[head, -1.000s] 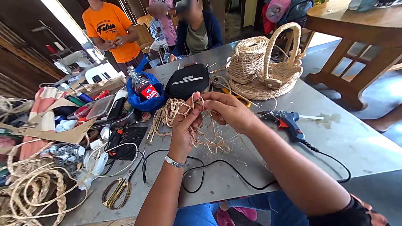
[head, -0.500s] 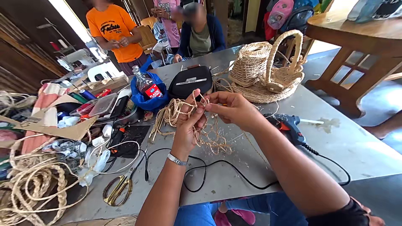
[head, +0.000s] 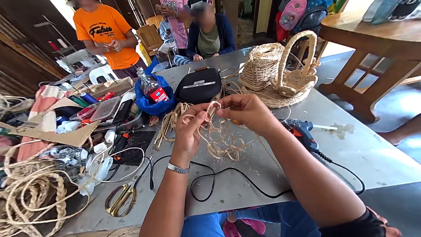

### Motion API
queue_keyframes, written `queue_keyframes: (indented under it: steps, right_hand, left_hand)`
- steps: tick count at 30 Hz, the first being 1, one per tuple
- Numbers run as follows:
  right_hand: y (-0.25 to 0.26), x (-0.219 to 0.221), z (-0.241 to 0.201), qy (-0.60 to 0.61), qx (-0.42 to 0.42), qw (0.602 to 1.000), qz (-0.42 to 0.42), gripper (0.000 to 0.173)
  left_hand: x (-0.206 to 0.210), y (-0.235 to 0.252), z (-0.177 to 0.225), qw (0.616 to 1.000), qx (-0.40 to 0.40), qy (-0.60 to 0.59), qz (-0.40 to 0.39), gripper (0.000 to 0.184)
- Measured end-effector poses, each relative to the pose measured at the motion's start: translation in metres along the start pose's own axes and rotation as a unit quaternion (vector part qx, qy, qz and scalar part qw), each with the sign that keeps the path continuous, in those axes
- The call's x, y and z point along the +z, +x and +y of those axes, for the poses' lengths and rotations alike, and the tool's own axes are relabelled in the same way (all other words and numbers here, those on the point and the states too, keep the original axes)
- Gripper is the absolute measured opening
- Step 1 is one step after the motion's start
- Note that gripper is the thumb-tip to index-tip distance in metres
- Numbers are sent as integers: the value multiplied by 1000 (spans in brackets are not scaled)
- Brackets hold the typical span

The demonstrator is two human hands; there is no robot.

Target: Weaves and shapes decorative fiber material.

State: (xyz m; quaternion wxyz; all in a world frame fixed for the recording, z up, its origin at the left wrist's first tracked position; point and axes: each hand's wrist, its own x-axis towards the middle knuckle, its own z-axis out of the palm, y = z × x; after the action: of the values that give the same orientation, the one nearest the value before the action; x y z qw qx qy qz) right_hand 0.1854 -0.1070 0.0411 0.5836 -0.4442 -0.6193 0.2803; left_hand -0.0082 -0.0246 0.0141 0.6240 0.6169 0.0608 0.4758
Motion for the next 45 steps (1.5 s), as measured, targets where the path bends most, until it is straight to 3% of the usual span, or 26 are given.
queue_keyframes:
  steps: [8, 17, 25, 31, 35, 40, 45]
  right_hand:
    - [0, 0, 0, -9, -2, 999, 32, 22]
    - [-3, -1, 3, -87, -24, 994, 60, 19]
    - [-4, 0, 5, -145, -29, 988, 48, 14]
    - [-3, -7, 1, -95, 23, 995, -3, 16]
    - [-2, -6, 0, -87, 15, 996, -6, 14]
    - [-1, -4, -1, -59, 11, 998, -14, 13]
    - [-1, -3, -4, -8, 48, 999, -9, 19]
  left_hand:
    - [0, 3, -3, 998, -22, 37, 36, 17]
    - [4, 3, -13, 998, -20, 64, -7, 16]
    - [8, 2, -21, 998, -25, 12, 51, 17]
    - [5, 1, -18, 998, -50, -39, 26, 19]
    - [5, -1, -16, 998, -35, -59, -4, 19]
    - [8, -1, -9, 999, 4, -49, -21, 29]
    - [9, 0, -9, 999, -10, -50, 10, 44]
